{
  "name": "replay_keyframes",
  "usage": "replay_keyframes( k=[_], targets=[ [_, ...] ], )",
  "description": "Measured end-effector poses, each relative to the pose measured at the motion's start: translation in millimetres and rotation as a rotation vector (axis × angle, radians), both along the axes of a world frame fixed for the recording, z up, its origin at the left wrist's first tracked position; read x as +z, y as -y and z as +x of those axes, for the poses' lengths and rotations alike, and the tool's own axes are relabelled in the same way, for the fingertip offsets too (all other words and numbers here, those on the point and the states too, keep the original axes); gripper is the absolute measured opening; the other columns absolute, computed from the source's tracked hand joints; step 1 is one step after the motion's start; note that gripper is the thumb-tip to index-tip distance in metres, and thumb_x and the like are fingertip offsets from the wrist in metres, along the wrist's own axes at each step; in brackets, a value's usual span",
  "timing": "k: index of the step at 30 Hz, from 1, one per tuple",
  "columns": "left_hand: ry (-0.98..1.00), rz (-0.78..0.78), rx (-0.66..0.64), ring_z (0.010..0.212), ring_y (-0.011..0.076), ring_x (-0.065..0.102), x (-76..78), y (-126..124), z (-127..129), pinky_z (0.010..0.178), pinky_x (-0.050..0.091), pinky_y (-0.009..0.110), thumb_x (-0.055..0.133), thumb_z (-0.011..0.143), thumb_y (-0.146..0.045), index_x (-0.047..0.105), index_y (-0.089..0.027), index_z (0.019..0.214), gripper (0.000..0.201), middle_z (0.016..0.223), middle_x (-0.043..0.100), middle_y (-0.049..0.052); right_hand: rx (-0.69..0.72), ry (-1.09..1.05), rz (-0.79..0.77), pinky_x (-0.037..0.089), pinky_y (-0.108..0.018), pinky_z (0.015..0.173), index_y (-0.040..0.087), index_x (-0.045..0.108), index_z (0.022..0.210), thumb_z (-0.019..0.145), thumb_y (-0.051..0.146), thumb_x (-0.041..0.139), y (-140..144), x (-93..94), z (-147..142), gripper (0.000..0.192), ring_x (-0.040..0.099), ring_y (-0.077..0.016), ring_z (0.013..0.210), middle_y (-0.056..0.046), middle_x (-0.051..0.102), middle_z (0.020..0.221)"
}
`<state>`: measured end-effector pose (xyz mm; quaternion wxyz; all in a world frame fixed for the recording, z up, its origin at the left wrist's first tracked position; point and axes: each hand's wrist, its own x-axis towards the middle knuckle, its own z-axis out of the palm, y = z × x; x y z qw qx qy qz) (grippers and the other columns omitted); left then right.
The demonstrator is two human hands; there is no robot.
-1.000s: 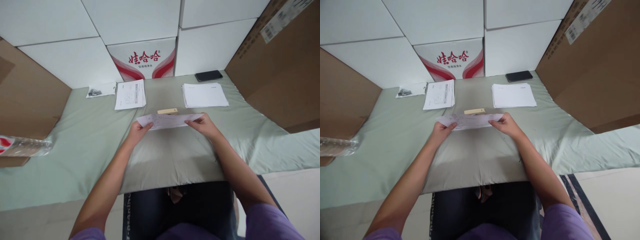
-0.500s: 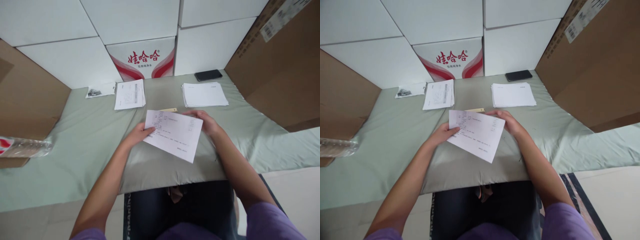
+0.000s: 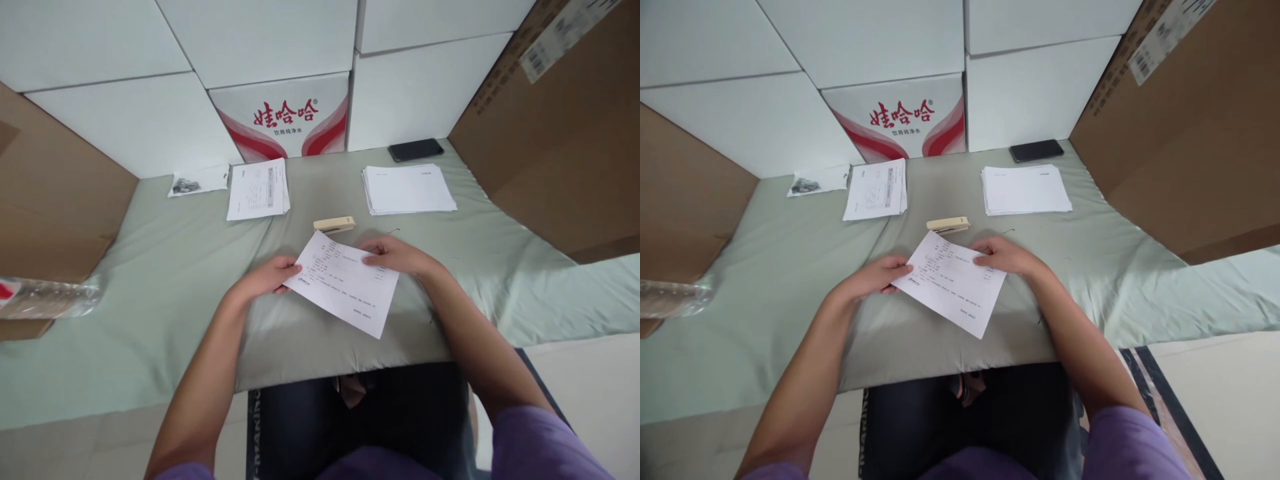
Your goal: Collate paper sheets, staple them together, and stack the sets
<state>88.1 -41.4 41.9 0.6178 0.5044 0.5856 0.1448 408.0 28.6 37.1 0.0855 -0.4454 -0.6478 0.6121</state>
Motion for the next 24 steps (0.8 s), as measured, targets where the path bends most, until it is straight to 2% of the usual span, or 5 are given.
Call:
replay_keyframes(
  k=[5,12,16,18,24],
  targets=[
    [-0.027,-0.04,0.005,0.045,0.0073,0.038,-0.7,2,-1,0.044,0.028,0.021,0.053,0.096,-0.036,0.061,-0.016,0.086,0.023,0.064,0.055,0.0,0.012,0.06,0.029,0.055,-0.029,0.06,0.021,0.068,0.127,0.079,0.036,0.076,2,6.9,-2,0.05,0.072,-0.0243,0.08,-0.007,0.076,0.094],
    [-0.024,-0.03,0.119,0.045,0.0063,0.037,5.4,3,7,0.042,0.023,0.019,0.052,0.096,-0.03,0.057,-0.017,0.09,0.015,0.063,0.05,-0.003,-0.054,0.009,0.03,0.055,-0.031,0.061,0.023,0.066,0.127,0.078,0.038,0.076,-2,-0.1,3,0.052,0.071,-0.0247,0.078,-0.006,0.075,0.091],
    [0.012,-0.032,0.177,0.042,0.0054,0.038,8.2,3,13,0.041,0.022,0.018,0.053,0.095,-0.027,0.053,-0.018,0.095,0.008,0.063,0.051,-0.005,-0.11,0.009,0.097,0.048,-0.029,0.057,0.021,0.065,0.127,0.08,0.039,0.072,-4,-2.1,6,0.051,0.066,-0.0214,0.07,-0.005,0.072,0.082],
    [0.034,-0.017,0.214,0.042,0.0052,0.039,5.7,2,16,0.041,0.022,0.017,0.053,0.096,-0.025,0.05,-0.019,0.094,0.007,0.062,0.051,-0.005,-0.173,0.039,0.209,0.046,-0.029,0.058,0.018,0.066,0.124,0.082,0.039,0.068,-5,-4.4,6,0.047,0.062,-0.0193,0.066,-0.004,0.068,0.077],
    [0.077,0.001,0.262,0.04,0.005,0.039,-2.9,1,21,0.04,0.022,0.017,0.052,0.099,-0.023,0.048,-0.019,0.094,0.008,0.057,0.052,-0.005,-0.429,0.269,0.752,0.043,-0.035,0.071,0.017,0.069,0.114,0.087,0.04,0.06,-9,-5.3,9,0.036,0.056,-0.0204,0.072,-0.006,0.063,0.08]
  ],
)
